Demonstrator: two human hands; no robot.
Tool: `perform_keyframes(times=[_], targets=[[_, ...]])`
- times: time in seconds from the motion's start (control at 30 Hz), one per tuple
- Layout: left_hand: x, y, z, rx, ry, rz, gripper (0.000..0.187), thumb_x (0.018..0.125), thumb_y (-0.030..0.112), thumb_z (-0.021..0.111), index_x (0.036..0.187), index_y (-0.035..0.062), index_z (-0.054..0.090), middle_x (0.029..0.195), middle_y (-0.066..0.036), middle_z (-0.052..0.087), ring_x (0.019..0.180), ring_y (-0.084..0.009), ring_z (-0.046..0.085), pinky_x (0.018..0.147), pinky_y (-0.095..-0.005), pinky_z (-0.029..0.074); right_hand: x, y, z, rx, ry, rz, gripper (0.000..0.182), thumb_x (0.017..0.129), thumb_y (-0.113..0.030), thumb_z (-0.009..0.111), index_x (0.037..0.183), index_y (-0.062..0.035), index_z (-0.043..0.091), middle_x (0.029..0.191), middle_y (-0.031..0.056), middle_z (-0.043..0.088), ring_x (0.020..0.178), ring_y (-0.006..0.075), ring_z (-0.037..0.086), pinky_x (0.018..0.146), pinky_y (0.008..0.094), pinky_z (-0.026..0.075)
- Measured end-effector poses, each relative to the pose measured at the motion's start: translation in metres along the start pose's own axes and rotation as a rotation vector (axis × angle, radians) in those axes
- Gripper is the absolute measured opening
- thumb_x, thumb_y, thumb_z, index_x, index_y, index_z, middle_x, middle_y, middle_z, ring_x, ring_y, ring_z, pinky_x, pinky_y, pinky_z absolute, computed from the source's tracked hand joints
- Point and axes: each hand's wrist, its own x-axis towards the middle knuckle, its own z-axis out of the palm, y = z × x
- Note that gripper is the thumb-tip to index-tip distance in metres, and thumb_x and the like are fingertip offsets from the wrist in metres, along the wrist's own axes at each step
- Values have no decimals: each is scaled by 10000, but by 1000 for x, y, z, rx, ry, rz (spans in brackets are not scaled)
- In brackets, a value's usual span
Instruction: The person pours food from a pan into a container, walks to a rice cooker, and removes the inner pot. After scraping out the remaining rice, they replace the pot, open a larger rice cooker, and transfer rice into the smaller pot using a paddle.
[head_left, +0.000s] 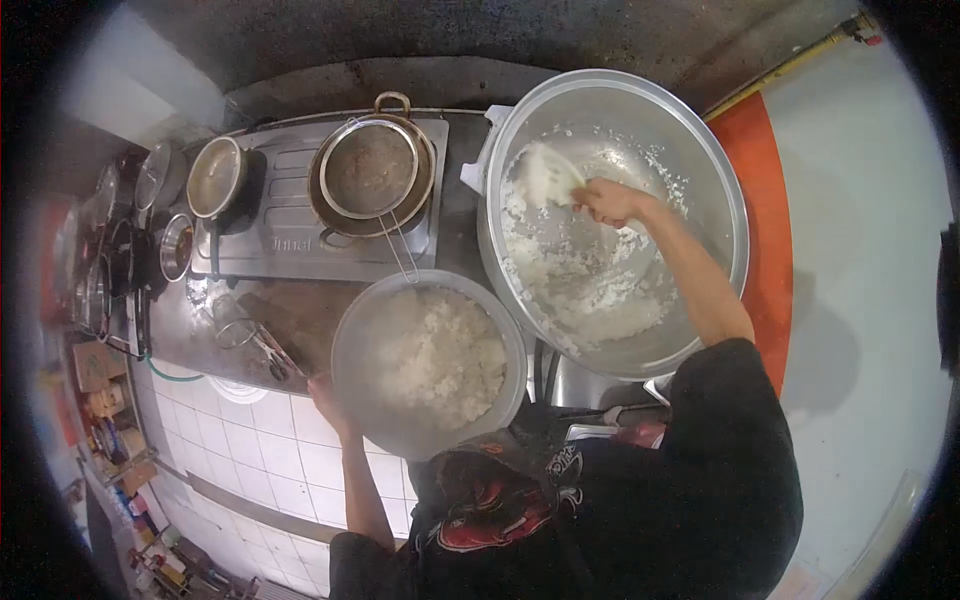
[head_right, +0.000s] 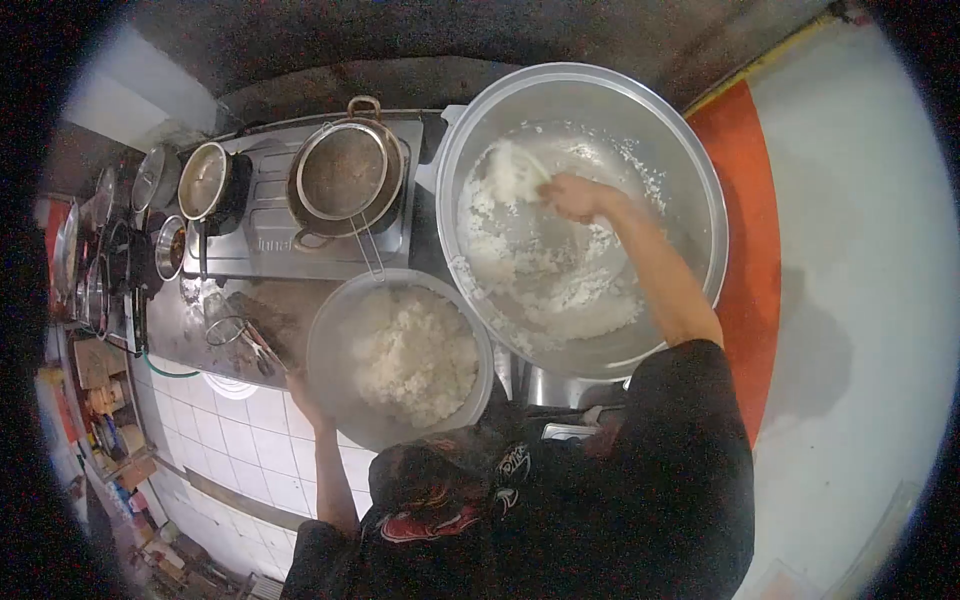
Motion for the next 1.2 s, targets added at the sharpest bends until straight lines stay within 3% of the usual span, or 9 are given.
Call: perform_keyframes(times=[0.1, 0.33, 0.4, 0.43, 0.7, 0.83, 0.9, 1.13, 1.2], targets=[[-3, -9, 10, -245, 223, 92, 379, 956, 352, 395, 916, -14, 489, 963, -174, 457, 922, -239, 453, 790, -379, 372, -18, -22, 20, -341, -47, -57, 368, 971, -311, 406, 1086, 4, 558, 658, 78, 531, 508, 188, 494, 477, 350, 439], [7, -63, 9, -293, 67, 25, 432, 979, 385, 379, 1110, -10, 495, 1070, -188, 489, 995, -338, 469, 900, -467, 357, -40, 25, 67, -823, -75, -414, 370, 943, -298, 460, 1121, 20, 522, 888, 202, 648, 744, 368, 631, 698, 455, 502], [3, -67, 9, 266, 261, 558, 472, 998, 374, 362, 1236, -30, 421, 1181, -210, 473, 1051, -368, 464, 933, -496, 341, -69, 22, 66, -848, -71, -379, 364, 925, -304, 483, 1176, -45, 529, 965, 187, 653, 841, 373, 632, 744, 465, 505], [2, -75, 8, 275, 253, 571, 472, 998, 374, 362, 1236, -30, 421, 1181, -210, 473, 1051, -368, 464, 933, -496, 341, -78, 22, 63, -831, -66, -379, 364, 925, -304, 483, 1176, -45, 529, 965, 187, 653, 841, 373, 632, 744, 465, 505], [16, -85, 10, 90, 116, 117, 330, 997, 258, 381, 1140, -30, 456, 1110, -181, 469, 1053, -320, 467, 939, -442, 363, -43, -1, 1, -947, 586, -302, 275, 876, -257, 554, 1137, -192, 611, 938, 138, 675, 910, 325, 660, 750, 459, 529], [22, -103, 12, 265, 126, 185, 315, 1001, 266, 363, 1061, -19, 481, 1043, -146, 472, 1007, -287, 481, 903, -404, 389, -10, -47, 5, -1164, 529, -398, 218, 835, -225, 597, 1042, -189, 657, 850, 115, 687, 814, 315, 681, 671, 443, 550], [19, -105, 16, 113, 228, 158, 294, 991, 239, 377, 1053, -25, 490, 1035, -132, 483, 982, -257, 487, 879, -385, 403, -28, -52, 24, -1317, 328, -701, 186, 812, -212, 623, 987, -191, 681, 778, 104, 685, 754, 321, 684, 612, 430, 555], [0, -9, 7, -97, 272, 67, 232, 948, 199, 456, 997, -13, 537, 939, -118, 555, 879, -231, 516, 789, -393, 443, -21, -48, -12, -1317, 231, -688, 261, 847, -375, 580, 1007, -196, 682, 728, 133, 659, 711, 331, 660, 618, 458, 528], [-6, 46, -12, 295, -132, -144, 282, 969, 225, 421, 1034, -25, 535, 982, -121, 550, 913, -247, 518, 814, -397, 439, 1, -43, -10, -1343, 205, -511, 315, 867, -433, 550, 1000, -178, 675, 735, 146, 656, 713, 343, 655, 624, 469, 526]])
